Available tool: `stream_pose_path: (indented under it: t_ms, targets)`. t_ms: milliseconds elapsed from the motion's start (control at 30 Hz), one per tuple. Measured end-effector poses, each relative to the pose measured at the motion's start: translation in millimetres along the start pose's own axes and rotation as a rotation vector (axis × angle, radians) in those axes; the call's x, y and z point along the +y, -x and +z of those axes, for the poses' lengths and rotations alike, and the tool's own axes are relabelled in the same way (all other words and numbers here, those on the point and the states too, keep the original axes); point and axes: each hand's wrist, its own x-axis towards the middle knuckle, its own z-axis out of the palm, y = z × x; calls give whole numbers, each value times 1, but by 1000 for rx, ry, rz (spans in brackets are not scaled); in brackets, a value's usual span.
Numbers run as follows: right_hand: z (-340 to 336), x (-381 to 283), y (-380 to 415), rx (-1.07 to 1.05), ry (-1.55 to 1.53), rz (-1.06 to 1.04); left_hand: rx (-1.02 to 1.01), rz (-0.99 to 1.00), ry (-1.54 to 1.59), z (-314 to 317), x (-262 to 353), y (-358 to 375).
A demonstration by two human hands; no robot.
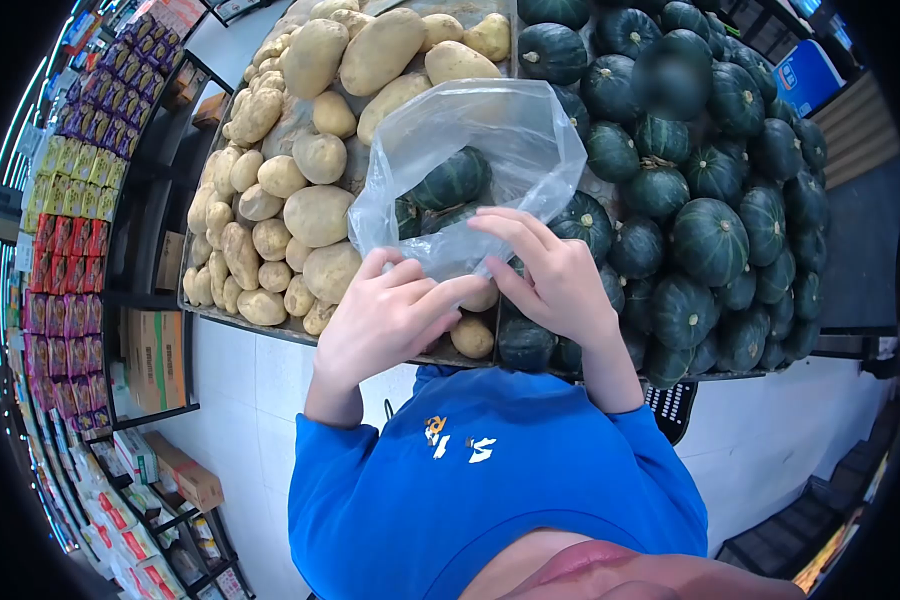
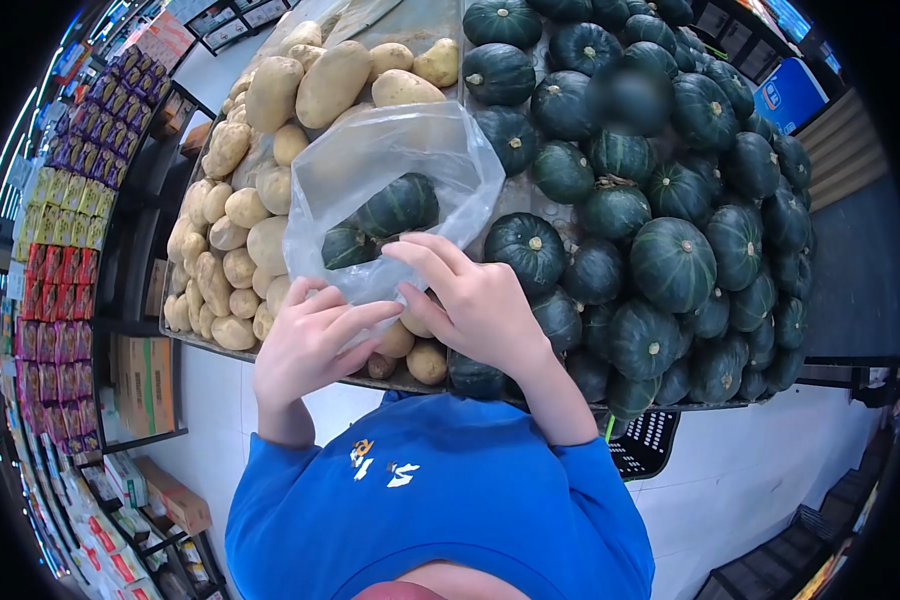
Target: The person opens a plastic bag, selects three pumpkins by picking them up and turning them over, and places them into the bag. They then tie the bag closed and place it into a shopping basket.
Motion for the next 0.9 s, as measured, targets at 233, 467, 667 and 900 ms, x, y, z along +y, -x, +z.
stream_pose_path:
  t_ms: [233, 467, 667, 900]
  targets:
    - [-17, 2, 17, -105, 23, -36, 94, 122, 173, -5, -4, 6]
    - [-25, 7, 23, 42, 2, -88, 379, 131, -178, -33, -14, 8]
    - [-38, 9, 39, 483, -466, -411, 720, 216, -369, -59, -43, 30]
    - [-41, 35, 31, 573, -412, 156, 1133, -133, 750, -9, -91, 41]
